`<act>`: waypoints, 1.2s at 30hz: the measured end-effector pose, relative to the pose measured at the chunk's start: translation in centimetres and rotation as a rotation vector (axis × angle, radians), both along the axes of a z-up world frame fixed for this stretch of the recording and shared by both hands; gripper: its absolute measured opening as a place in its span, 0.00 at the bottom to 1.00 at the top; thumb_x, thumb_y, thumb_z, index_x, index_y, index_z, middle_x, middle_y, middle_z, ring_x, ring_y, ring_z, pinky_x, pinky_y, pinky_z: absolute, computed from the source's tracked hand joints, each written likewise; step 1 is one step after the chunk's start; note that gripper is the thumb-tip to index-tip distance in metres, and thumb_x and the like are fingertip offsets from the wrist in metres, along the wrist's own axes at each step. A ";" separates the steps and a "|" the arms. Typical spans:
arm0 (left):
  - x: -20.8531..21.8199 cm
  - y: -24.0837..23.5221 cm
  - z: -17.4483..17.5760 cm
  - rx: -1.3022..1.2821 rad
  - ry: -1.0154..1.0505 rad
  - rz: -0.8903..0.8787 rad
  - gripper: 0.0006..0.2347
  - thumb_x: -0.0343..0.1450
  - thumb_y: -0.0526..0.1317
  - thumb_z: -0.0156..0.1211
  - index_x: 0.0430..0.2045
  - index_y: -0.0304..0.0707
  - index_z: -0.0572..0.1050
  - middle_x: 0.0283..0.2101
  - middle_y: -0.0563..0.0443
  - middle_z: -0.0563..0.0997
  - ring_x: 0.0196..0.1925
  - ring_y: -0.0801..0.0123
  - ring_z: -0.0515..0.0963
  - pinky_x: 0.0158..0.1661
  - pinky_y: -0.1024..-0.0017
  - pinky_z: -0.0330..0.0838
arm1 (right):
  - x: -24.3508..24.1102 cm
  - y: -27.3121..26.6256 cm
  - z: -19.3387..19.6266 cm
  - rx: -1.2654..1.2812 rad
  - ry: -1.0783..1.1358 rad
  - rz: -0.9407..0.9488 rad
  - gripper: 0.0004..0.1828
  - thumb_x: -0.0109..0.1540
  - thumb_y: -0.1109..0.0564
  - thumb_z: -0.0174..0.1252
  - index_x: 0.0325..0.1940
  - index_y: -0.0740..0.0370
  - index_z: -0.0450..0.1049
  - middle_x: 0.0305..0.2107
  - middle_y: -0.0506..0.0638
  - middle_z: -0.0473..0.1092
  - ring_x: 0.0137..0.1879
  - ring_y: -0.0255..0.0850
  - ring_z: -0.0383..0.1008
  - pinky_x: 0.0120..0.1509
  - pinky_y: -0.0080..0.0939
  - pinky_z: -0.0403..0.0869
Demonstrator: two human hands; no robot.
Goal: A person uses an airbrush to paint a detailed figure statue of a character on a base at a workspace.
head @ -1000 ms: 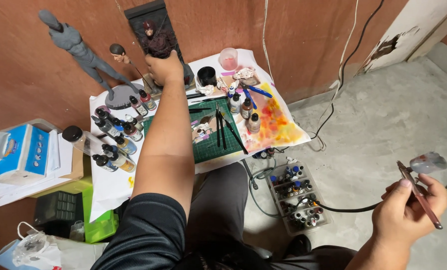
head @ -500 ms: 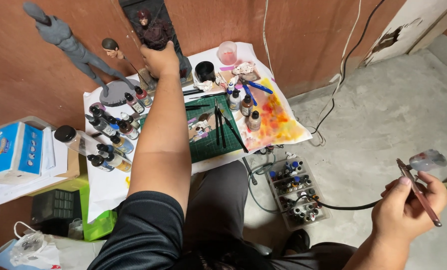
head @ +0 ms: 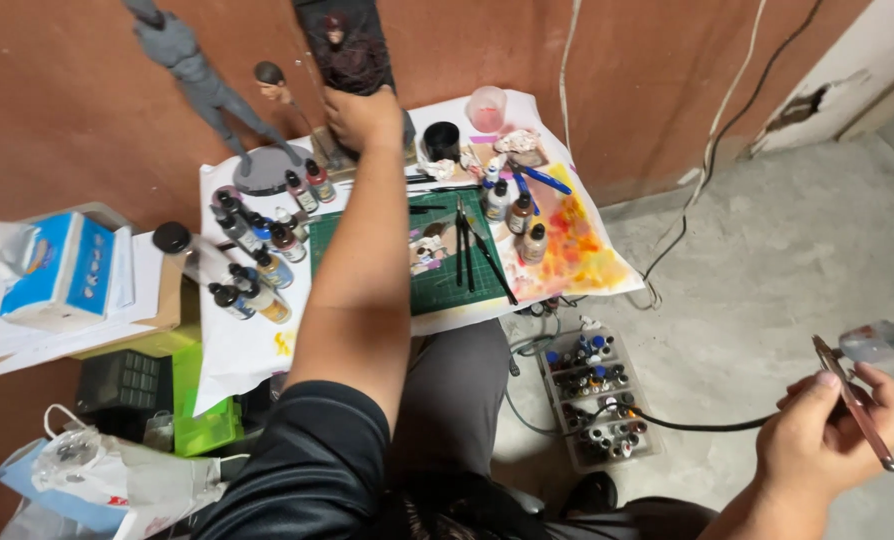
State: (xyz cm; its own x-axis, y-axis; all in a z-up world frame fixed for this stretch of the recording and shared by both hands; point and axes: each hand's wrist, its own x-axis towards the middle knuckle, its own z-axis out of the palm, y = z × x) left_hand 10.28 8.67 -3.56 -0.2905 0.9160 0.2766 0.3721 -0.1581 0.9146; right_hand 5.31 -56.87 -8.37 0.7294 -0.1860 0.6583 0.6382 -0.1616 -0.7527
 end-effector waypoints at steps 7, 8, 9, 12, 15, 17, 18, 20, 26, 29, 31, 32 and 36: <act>-5.3 -19.6 7.3 0.307 -0.652 -0.352 0.27 0.69 0.39 0.60 0.63 0.29 0.62 0.70 0.31 0.63 0.74 0.47 0.61 0.73 0.58 0.53 | -0.5 0.3 0.9 -0.066 -0.119 -0.028 0.13 0.79 0.75 0.47 0.69 0.79 0.61 0.41 0.71 0.65 0.37 0.54 0.68 0.44 0.51 0.70; -7.4 -23.7 7.4 0.294 -0.724 -0.590 0.17 0.70 0.32 0.54 0.55 0.34 0.69 0.58 0.40 0.72 0.63 0.56 0.70 0.65 0.64 0.61 | -0.5 0.5 1.2 -0.048 -0.101 -0.040 0.13 0.79 0.74 0.47 0.69 0.77 0.61 0.40 0.69 0.64 0.37 0.52 0.68 0.44 0.49 0.69; -9.6 -28.1 7.2 0.276 -0.784 -0.832 0.14 0.71 0.26 0.48 0.47 0.39 0.76 0.46 0.49 0.81 0.53 0.64 0.79 0.58 0.71 0.70 | -0.9 0.6 1.3 -0.032 -0.077 -0.054 0.12 0.79 0.73 0.47 0.68 0.75 0.62 0.40 0.66 0.64 0.37 0.51 0.68 0.43 0.48 0.68; -17.2 -35.3 3.1 0.574 -0.811 -1.443 0.15 0.67 0.19 0.39 0.24 0.41 0.71 0.29 0.51 0.73 0.36 0.65 0.72 0.44 0.69 0.67 | 0.8 -0.3 -1.4 -0.074 -0.128 0.012 0.12 0.81 0.73 0.46 0.70 0.76 0.61 0.29 0.66 0.62 0.30 0.49 0.63 0.40 0.46 0.67; -22.6 -36.3 -2.4 0.423 -0.530 -1.964 0.14 0.66 0.20 0.38 0.19 0.38 0.70 0.26 0.52 0.73 0.32 0.66 0.72 0.39 0.67 0.71 | 0.6 -1.3 -3.5 -0.250 -0.206 0.019 0.12 0.83 0.75 0.48 0.72 0.84 0.66 0.31 0.67 0.67 0.32 0.49 0.67 0.47 0.46 0.71; -25.0 -35.0 -6.2 0.306 -0.284 -2.010 0.12 0.67 0.23 0.40 0.21 0.39 0.72 0.28 0.52 0.76 0.34 0.65 0.75 0.43 0.65 0.71 | -0.1 -1.5 -5.0 -0.300 -0.097 -0.026 0.14 0.82 0.69 0.49 0.72 0.76 0.69 0.32 0.61 0.69 0.34 0.45 0.69 0.49 0.42 0.71; -26.1 -34.3 -8.1 0.189 -0.031 -2.032 0.11 0.68 0.27 0.43 0.23 0.40 0.75 0.31 0.53 0.80 0.37 0.65 0.78 0.46 0.63 0.71 | -0.4 -1.5 -5.8 -0.345 0.015 -0.067 0.16 0.82 0.63 0.50 0.73 0.68 0.71 0.33 0.56 0.71 0.36 0.41 0.72 0.50 0.39 0.71; -28.6 -33.0 -9.5 0.093 0.151 -1.974 0.10 0.72 0.36 0.43 0.29 0.45 0.75 0.33 0.54 0.80 0.38 0.64 0.78 0.47 0.65 0.70 | -2.7 -0.6 -5.0 -0.345 0.079 -0.065 0.17 0.79 0.62 0.50 0.71 0.66 0.73 0.33 0.55 0.71 0.38 0.41 0.73 0.51 0.39 0.72; -33.9 -30.4 -10.8 0.027 0.353 -1.825 0.13 0.77 0.46 0.44 0.29 0.44 0.76 0.34 0.52 0.82 0.40 0.59 0.81 0.45 0.63 0.69 | -5.7 1.0 -7.6 -0.388 0.116 -0.009 0.17 0.75 0.66 0.48 0.66 0.64 0.75 0.37 0.53 0.73 0.42 0.41 0.76 0.57 0.39 0.72; -35.0 -29.9 -12.5 0.208 0.351 -1.758 0.12 0.76 0.46 0.46 0.29 0.44 0.76 0.35 0.52 0.83 0.40 0.56 0.80 0.44 0.60 0.70 | -6.5 2.1 -9.2 -0.391 0.129 0.033 0.17 0.75 0.67 0.46 0.65 0.64 0.75 0.38 0.54 0.74 0.44 0.41 0.77 0.53 0.37 0.72; -35.8 -29.6 -13.4 0.320 0.353 -1.718 0.11 0.75 0.46 0.48 0.29 0.42 0.76 0.35 0.52 0.82 0.40 0.55 0.80 0.43 0.57 0.70 | -7.2 3.2 -10.0 -0.351 0.168 0.075 0.17 0.75 0.67 0.44 0.64 0.65 0.74 0.39 0.56 0.74 0.45 0.41 0.78 0.46 0.36 0.72; -36.2 -29.3 -13.9 0.409 0.366 -1.695 0.11 0.74 0.48 0.52 0.33 0.42 0.77 0.37 0.52 0.81 0.43 0.56 0.78 0.45 0.58 0.70 | -7.4 3.7 -10.3 -0.341 0.221 0.095 0.15 0.76 0.64 0.45 0.63 0.64 0.74 0.38 0.58 0.75 0.45 0.42 0.78 0.44 0.37 0.73; -37.6 -27.5 -15.5 0.507 0.455 -1.693 0.15 0.72 0.50 0.56 0.43 0.41 0.79 0.50 0.48 0.78 0.60 0.55 0.71 0.56 0.56 0.63 | -7.9 5.8 -11.4 -0.279 0.347 0.132 0.14 0.78 0.61 0.46 0.65 0.64 0.71 0.39 0.57 0.75 0.43 0.40 0.76 0.45 0.35 0.74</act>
State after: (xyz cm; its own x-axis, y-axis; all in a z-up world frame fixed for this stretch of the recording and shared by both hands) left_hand -27.29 -18.85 -19.06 0.9243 -0.0782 0.3737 -0.2881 -0.7849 0.5486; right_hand -2.63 -51.06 -19.74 0.9211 0.0722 0.3825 0.3845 -0.3226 -0.8649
